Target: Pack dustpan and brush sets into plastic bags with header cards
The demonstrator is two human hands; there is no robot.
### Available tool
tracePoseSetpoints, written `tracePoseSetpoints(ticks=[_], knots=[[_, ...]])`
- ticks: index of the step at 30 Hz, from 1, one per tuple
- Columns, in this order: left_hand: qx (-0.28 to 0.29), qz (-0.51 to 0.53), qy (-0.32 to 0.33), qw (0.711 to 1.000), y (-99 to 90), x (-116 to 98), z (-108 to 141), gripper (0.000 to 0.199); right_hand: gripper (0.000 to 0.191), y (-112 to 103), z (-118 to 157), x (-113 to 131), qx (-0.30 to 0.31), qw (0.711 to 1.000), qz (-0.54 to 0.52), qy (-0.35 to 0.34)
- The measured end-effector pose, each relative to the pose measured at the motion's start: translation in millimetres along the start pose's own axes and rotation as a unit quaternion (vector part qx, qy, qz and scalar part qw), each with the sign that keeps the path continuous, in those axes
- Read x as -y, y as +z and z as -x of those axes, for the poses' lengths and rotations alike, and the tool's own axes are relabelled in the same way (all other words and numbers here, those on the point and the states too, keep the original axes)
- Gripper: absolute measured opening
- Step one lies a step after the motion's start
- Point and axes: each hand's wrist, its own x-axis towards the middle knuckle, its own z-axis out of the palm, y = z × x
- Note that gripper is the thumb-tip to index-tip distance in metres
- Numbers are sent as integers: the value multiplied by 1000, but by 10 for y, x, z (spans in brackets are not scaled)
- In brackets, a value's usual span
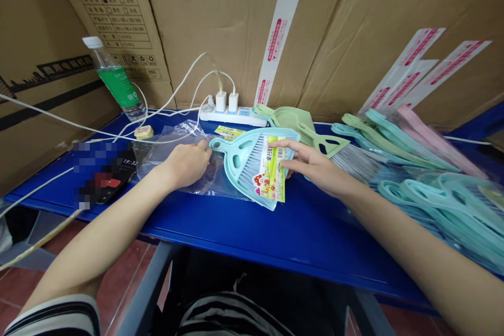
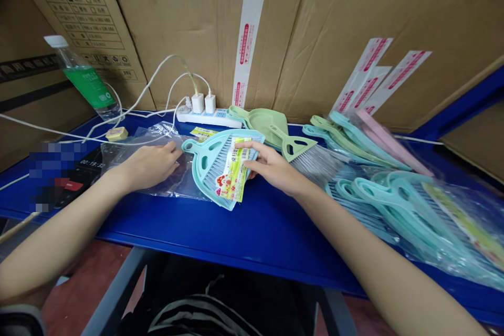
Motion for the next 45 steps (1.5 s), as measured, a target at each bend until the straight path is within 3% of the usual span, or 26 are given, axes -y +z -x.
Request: tracePoseSetpoints(ticks=[12,20,45], knots=[[3,5,-2,1000,-9,0,9,32,39,-25,-6,0,8,1000,18,4],[-10,10,-3,1000,7,0,0,31,39,-36,-23,-46,56,998,16,16],[-6,-3,4,1000,-4,14,2,32,39,-27,-29,-104,73,997,1,8]])
